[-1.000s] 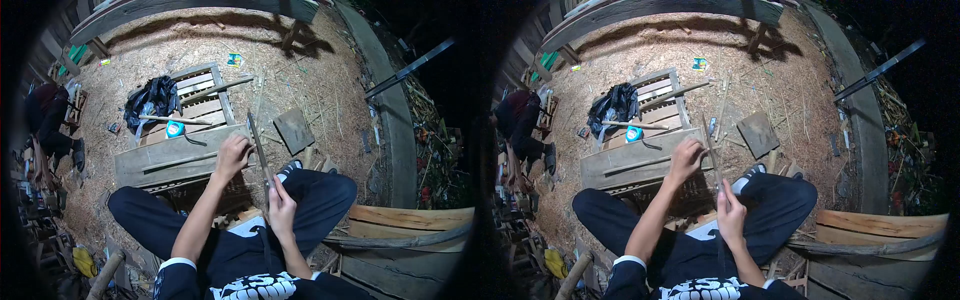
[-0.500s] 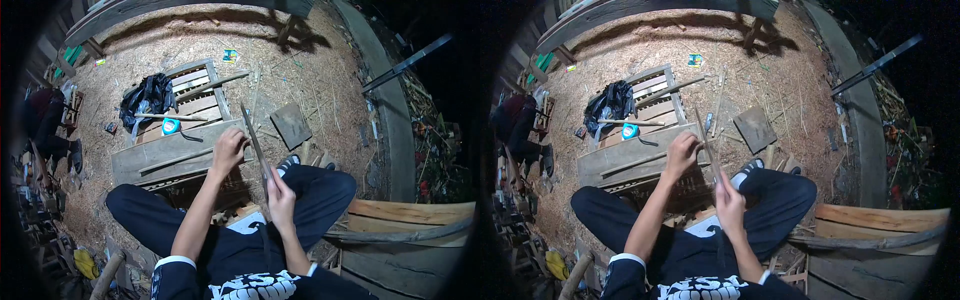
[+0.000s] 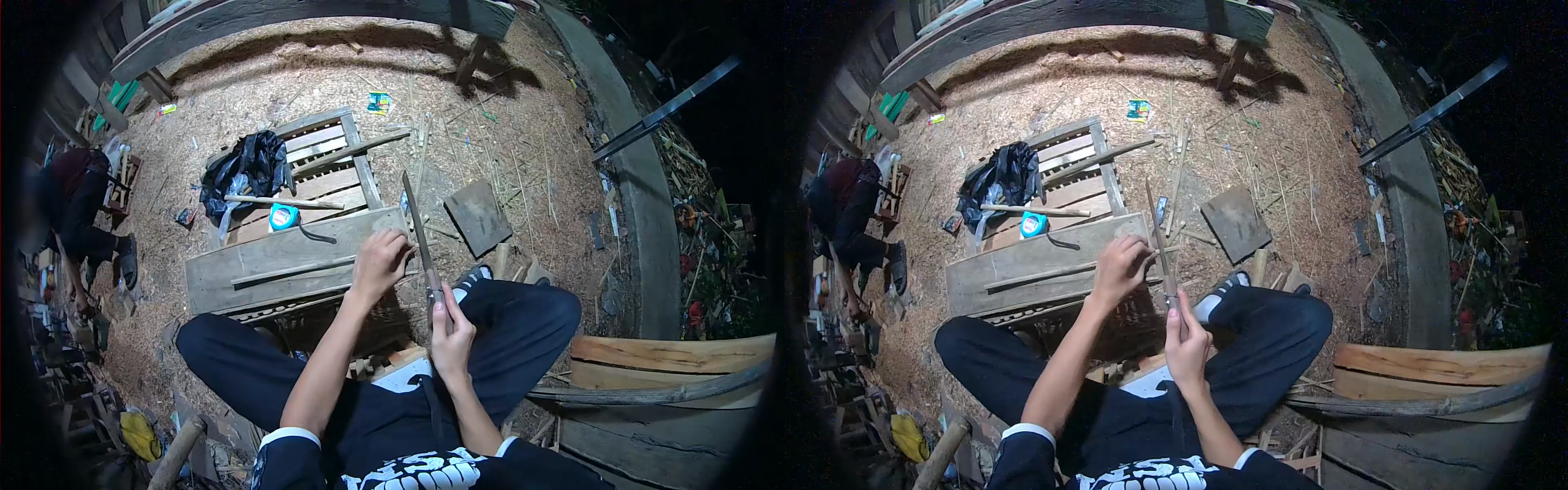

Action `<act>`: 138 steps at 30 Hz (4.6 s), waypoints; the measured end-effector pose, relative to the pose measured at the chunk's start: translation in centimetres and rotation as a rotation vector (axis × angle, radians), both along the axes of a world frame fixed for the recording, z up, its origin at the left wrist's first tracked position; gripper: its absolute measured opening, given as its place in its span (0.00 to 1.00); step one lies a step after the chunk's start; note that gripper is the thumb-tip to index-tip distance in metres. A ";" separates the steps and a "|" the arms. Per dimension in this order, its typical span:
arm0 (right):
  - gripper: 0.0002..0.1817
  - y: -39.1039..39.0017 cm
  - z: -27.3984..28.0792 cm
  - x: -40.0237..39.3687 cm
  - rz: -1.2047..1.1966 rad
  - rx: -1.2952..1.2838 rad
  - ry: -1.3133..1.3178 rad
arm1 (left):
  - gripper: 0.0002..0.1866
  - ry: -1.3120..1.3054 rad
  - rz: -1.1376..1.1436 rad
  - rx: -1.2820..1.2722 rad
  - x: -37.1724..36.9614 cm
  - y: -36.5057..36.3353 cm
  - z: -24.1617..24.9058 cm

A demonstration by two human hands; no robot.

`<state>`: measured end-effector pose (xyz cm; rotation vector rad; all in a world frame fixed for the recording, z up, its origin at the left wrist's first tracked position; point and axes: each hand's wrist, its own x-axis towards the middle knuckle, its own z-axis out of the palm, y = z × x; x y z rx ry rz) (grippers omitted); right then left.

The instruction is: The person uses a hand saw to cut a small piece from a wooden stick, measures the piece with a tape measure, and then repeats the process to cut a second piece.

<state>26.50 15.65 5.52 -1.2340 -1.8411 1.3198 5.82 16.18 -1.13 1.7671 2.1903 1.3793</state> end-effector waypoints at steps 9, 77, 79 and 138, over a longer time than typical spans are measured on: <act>0.24 -0.6 0.7 1.6 0.012 -0.033 -0.006 | 0.08 0.067 -0.013 -0.012 0.8 -0.8 -0.2; 0.24 0.5 3.9 0.1 0.043 -0.127 -0.108 | 0.14 -0.029 -0.078 0.002 -0.7 0.0 -0.1; 0.25 -1.3 4.0 3.2 0.060 0.038 0.014 | 0.12 -0.015 -0.045 -0.007 -0.7 0.4 -0.2; 0.25 -1.3 -0.1 1.5 -0.019 0.113 0.014 | 0.14 0.157 -0.012 0.007 1.2 -1.0 1.0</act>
